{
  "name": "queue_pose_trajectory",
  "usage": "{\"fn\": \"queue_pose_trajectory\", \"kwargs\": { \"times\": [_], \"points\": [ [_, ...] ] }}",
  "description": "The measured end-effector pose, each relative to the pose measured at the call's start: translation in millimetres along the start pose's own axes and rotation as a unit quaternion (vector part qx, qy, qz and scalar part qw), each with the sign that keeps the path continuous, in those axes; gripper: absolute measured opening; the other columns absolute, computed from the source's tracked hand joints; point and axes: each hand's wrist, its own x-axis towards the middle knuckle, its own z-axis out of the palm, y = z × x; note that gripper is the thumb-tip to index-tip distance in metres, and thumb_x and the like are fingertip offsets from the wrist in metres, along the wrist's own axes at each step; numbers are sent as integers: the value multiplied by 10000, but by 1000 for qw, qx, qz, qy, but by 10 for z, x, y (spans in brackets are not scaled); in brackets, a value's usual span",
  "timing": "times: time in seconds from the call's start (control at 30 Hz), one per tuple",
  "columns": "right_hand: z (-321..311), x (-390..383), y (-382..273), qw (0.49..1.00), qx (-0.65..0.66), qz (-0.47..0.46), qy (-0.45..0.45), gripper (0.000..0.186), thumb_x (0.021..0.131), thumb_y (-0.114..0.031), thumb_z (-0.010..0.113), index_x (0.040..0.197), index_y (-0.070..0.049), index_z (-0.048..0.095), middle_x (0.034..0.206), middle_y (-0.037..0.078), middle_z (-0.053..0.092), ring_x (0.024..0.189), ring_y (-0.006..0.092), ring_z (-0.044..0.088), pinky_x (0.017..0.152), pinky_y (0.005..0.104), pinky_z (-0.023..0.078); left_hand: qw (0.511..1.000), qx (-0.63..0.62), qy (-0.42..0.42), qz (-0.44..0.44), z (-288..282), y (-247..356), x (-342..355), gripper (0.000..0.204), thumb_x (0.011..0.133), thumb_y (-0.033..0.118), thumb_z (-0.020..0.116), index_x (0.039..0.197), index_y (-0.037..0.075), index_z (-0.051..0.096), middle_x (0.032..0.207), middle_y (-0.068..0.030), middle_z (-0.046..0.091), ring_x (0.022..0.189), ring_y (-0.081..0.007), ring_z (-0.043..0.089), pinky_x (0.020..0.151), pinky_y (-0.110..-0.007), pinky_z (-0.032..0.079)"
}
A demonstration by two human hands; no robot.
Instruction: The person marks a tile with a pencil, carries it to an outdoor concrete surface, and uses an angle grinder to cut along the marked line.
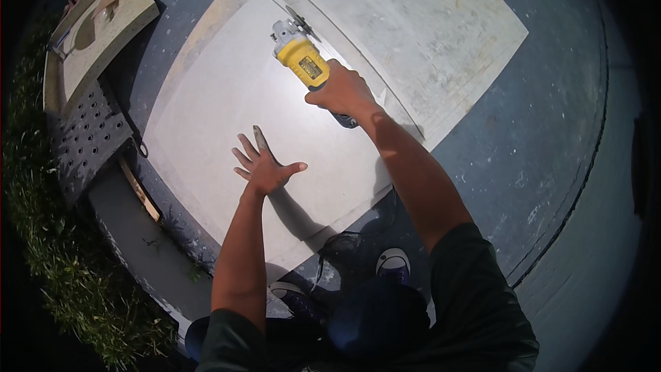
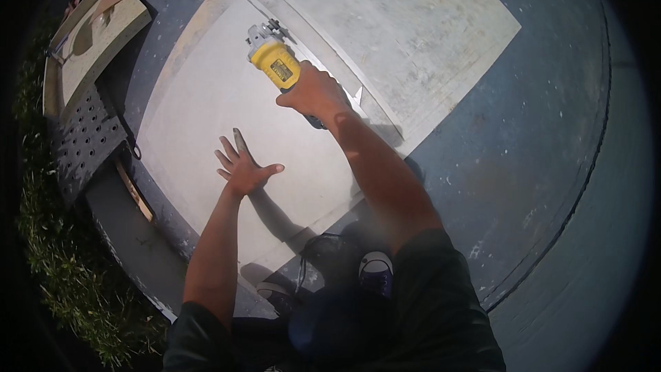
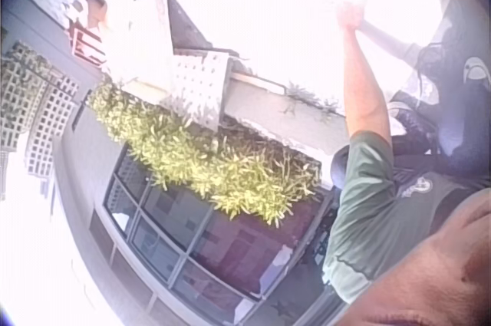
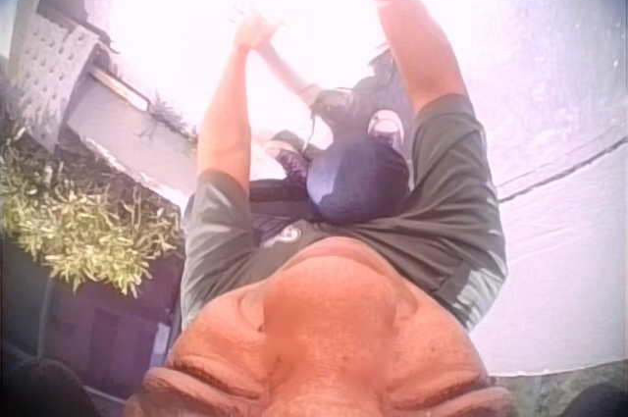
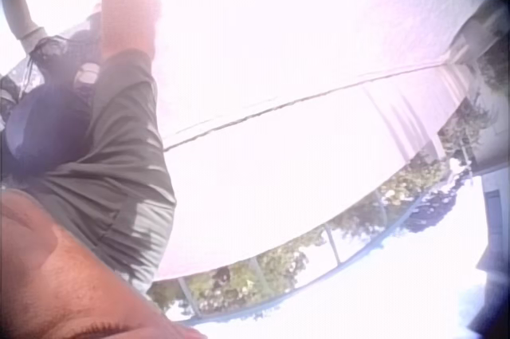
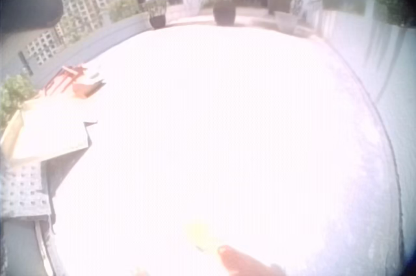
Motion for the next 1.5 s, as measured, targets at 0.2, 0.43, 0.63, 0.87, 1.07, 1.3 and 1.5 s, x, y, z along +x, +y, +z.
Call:
{"fn": "queue_pose_trajectory", "kwargs": {
  "times": [0.2,0.43,0.63,0.87,1.07,1.3,1.5],
  "points": [
    [-3,-62,63,1000,-11,-4,2,642,672,-355,738,1191,-22,561,1071,201,709,989,349,706,867,407,560,1000,8,1,-8,23,33,-16,1627,477,720,888,1606,137,-130,1633,-277,-208,1474,-567,-170,1120,-763,19],
    [-13,-120,124,1000,-10,-2,3,651,675,-363,742,1200,-23,560,1083,201,706,1002,349,704,876,410,558,1000,7,9,6,66,2,-20,1628,469,801,839,1613,132,-107,1626,-294,-212,1467,-574,-187,1109,-764,-31],
    [-7,-178,161,1000,-12,-1,2,640,677,-362,741,1193,-28,559,1083,197,706,1009,356,701,875,411,558,1000,2,11,8,102,0,-33,1635,459,807,835,1614,127,-102,1627,-294,-207,1471,-569,-180,1109,-765,-30],
    [-34,-263,206,1000,8,4,-1,630,676,-355,739,1188,-36,558,1085,199,704,1011,359,699,877,411,557,1000,15,14,2,89,31,-58,1612,489,746,869,1609,151,-126,1636,-281,-189,1476,-568,-162,1116,-769,17],
    [-44,-316,219,1000,2,7,-5,635,679,-355,738,1195,-32,555,1094,201,701,1019,360,697,881,413,556,1000,6,18,5,99,24,-77,1613,483,760,862,1611,149,-115,1637,-280,-184,1476,-567,-161,1116,-769,13],
    [-43,-355,277,1000,7,4,-7,643,681,-364,741,1196,-27,555,1098,210,700,1025,369,695,889,418,554,1000,0,22,11,114,13,-79,1618,470,789,842,1616,131,-91,1634,-292,-188,1477,-561,-173,1121,-753,-24],
    [-23,-373,327,1000,7,-4,0,645,684,-370,744,1192,-21,555,1104,217,697,1032,381,691,898,423,553,1000,3,23,7,116,13,-74,1614,473,780,848,1617,133,-89,1637,-286,-185,1480,-558,-168,1125,-750,-21]
  ]
}}
